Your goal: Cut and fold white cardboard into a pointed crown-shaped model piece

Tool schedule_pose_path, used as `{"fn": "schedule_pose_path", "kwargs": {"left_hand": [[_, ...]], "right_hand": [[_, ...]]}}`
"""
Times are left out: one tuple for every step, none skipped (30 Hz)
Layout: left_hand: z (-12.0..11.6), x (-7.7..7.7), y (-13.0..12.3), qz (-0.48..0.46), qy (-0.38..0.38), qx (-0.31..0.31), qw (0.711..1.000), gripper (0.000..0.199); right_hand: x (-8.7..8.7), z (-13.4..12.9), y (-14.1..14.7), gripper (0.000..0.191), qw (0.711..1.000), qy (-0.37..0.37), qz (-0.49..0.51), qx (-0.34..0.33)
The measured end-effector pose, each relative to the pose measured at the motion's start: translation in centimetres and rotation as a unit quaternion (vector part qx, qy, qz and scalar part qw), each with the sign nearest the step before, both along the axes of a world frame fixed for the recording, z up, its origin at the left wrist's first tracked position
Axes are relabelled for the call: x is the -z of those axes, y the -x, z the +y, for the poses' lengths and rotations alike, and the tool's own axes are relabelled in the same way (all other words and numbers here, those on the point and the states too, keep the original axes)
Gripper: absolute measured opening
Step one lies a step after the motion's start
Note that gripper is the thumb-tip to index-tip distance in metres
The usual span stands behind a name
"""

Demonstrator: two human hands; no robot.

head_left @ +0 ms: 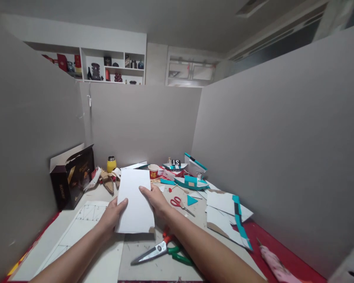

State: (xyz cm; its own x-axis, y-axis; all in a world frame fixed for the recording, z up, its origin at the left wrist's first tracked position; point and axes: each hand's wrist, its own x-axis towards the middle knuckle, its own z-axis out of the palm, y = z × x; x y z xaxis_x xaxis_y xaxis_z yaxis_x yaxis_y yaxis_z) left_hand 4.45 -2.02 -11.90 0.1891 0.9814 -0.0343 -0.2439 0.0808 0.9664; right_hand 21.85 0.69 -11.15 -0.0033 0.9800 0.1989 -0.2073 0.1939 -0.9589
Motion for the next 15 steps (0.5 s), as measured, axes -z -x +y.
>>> {"fn": "schedule_pose_path", "kwargs": {"left_hand": [[-0.1, 0.1, -0.2, 0.009, -0.007, -0.006, 1.0, 0.041], [-0.2, 0.1, -0.3, 0.019, -0.016, -0.014, 1.0, 0.04], [-0.3, 0.2, -0.5, 0.028, -0.025, -0.023, 0.999, 0.039], [-0.5, 0.2, -0.6, 0.038, -0.035, -0.034, 0.998, 0.038], [-0.7, 0.2, -0.8, 0.046, -0.046, -0.044, 0.997, 0.038], [-0.9, 0.1, -0.9, 0.054, -0.057, -0.054, 0.995, 0.038], [-1.1, 0.0, -1.0, 0.059, -0.068, -0.062, 0.994, 0.038], [-1.3, -0.1, -1.1, 0.062, -0.078, -0.068, 0.993, 0.039], [-1.5, -0.3, -1.2, 0.064, -0.086, -0.071, 0.992, 0.04], [-1.7, -0.5, -1.2, 0.063, -0.089, -0.07, 0.992, 0.04], [-1.8, -0.8, -1.2, 0.059, -0.085, -0.064, 0.993, 0.04], [-1.8, -1.1, -1.1, 0.054, -0.073, -0.052, 0.994, 0.04], [-1.7, -1.5, -1.0, 0.047, -0.056, -0.034, 0.997, 0.039], [-1.6, -1.8, -0.9, 0.038, -0.035, -0.013, 0.999, 0.038], [-1.3, -2.1, -0.7, 0.029, -0.015, 0.007, 0.999, 0.037]], "right_hand": [[0.2, 0.0, 0.2, 0.041, 1.0, -0.002, 0.008, 0.004], [0.4, 0.0, 0.3, 0.039, 1.0, -0.005, 0.014, 0.01], [0.5, 0.0, 0.4, 0.037, 1.0, -0.008, 0.019, 0.018], [0.7, 0.0, 0.6, 0.036, 0.999, -0.013, 0.022, 0.026], [0.8, 0.0, 0.7, 0.035, 0.999, -0.018, 0.025, 0.033], [0.9, 0.0, 0.8, 0.035, 0.999, -0.024, 0.027, 0.04], [0.9, 0.0, 0.8, 0.035, 0.998, -0.029, 0.029, 0.046], [0.9, 0.1, 0.9, 0.035, 0.998, -0.032, 0.03, 0.051], [0.9, 0.1, 0.9, 0.035, 0.998, -0.033, 0.031, 0.054], [0.8, 0.1, 0.8, 0.036, 0.998, -0.03, 0.031, 0.053], [0.6, 0.1, 0.7, 0.036, 0.998, -0.023, 0.031, 0.05], [0.4, 0.2, 0.5, 0.036, 0.999, -0.013, 0.03, 0.043], [0.3, 0.2, 0.2, 0.036, 0.999, 0.0, 0.029, 0.032], [0.1, 0.3, 0.0, 0.035, 0.999, 0.015, 0.026, 0.017], [-0.1, 0.3, -0.2, 0.034, 0.999, 0.029, 0.023, -0.001]]}}
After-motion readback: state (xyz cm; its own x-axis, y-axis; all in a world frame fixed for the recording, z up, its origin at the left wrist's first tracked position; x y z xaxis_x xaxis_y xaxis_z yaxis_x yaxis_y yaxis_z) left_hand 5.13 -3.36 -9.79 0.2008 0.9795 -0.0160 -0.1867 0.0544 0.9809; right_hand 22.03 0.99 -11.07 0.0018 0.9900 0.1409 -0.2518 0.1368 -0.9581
